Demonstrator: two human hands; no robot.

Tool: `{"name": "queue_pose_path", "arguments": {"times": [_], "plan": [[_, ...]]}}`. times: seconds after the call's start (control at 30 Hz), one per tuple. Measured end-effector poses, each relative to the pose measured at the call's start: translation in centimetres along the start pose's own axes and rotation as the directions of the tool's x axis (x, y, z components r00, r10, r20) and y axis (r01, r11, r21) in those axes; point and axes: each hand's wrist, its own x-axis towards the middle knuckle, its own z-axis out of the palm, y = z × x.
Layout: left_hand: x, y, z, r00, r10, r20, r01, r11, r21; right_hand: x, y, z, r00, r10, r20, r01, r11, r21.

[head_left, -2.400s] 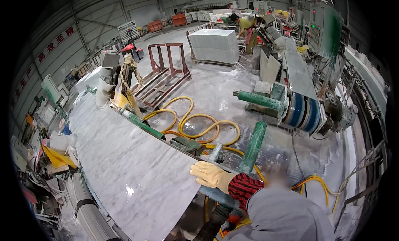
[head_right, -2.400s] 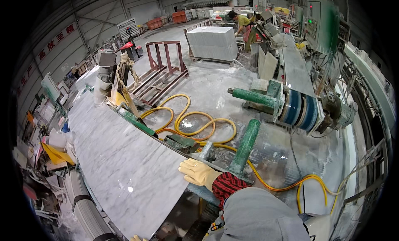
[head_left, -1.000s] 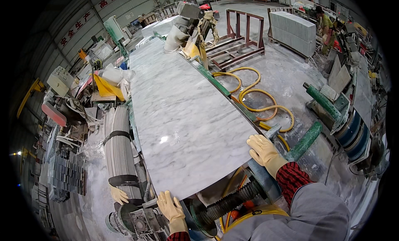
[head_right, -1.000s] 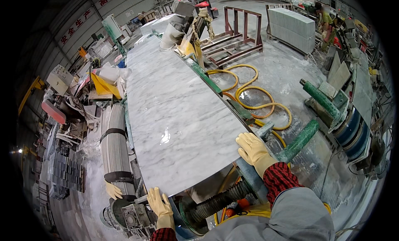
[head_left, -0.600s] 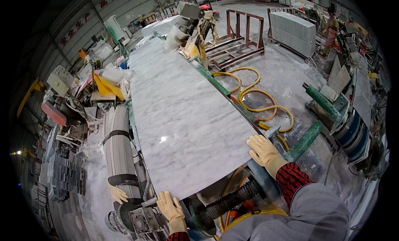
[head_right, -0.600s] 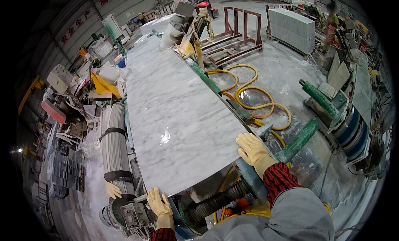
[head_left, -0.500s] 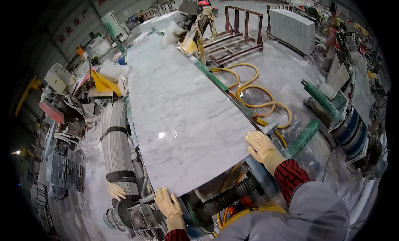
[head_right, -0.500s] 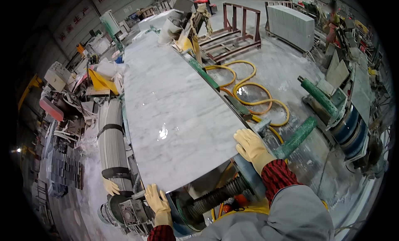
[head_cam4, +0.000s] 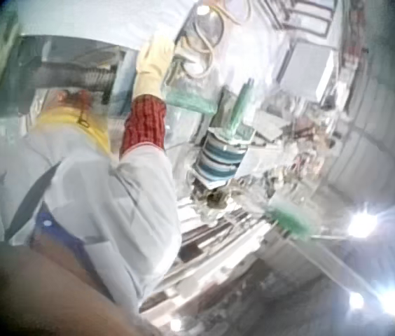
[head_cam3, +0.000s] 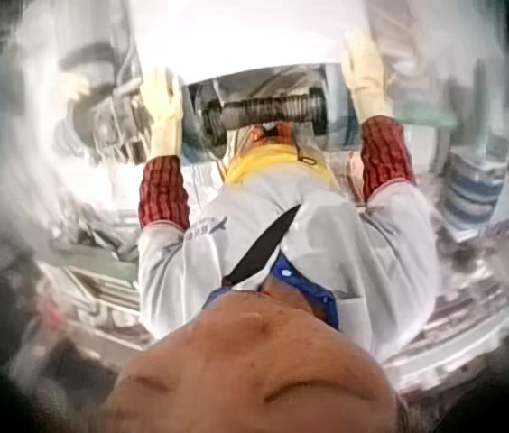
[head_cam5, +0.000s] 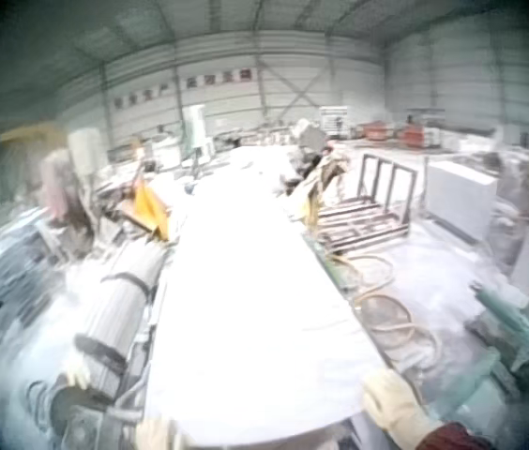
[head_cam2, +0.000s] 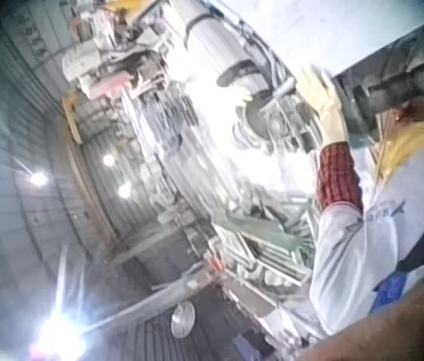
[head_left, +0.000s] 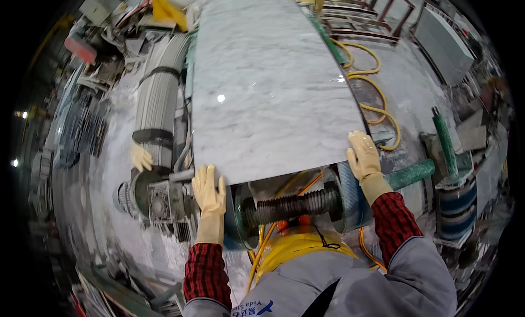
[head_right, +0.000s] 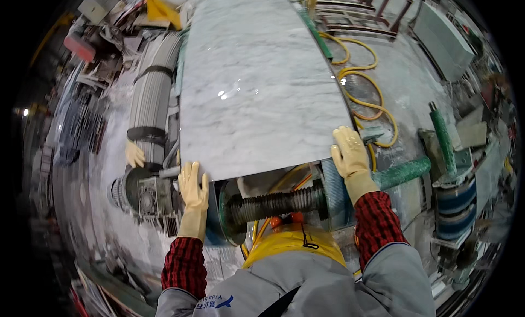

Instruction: The person guides large marble slabs through a conveyor-based polishing machine in a factory. They wear gloves and use both hands to align and feed the slabs into the machinery, then remove the processed pieces.

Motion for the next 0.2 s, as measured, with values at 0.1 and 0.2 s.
{"name": "queue_pose_path", "arguments": {"times": [0.1,0.2], "plan": [[0.8,2.1,-3.2,1.000,-0.013,-0.021,0.007,0.971,-0.238,0.1,0.1,0.3,0.996,-0.079,-0.037,0.082,0.994,0.070],[4.3,7.8,-9.7,0.657,-0.474,0.586,0.525,0.846,0.095,0.0,1.2,1.2,0.994,-0.110,-0.019,0.111,0.993,0.048]]}}
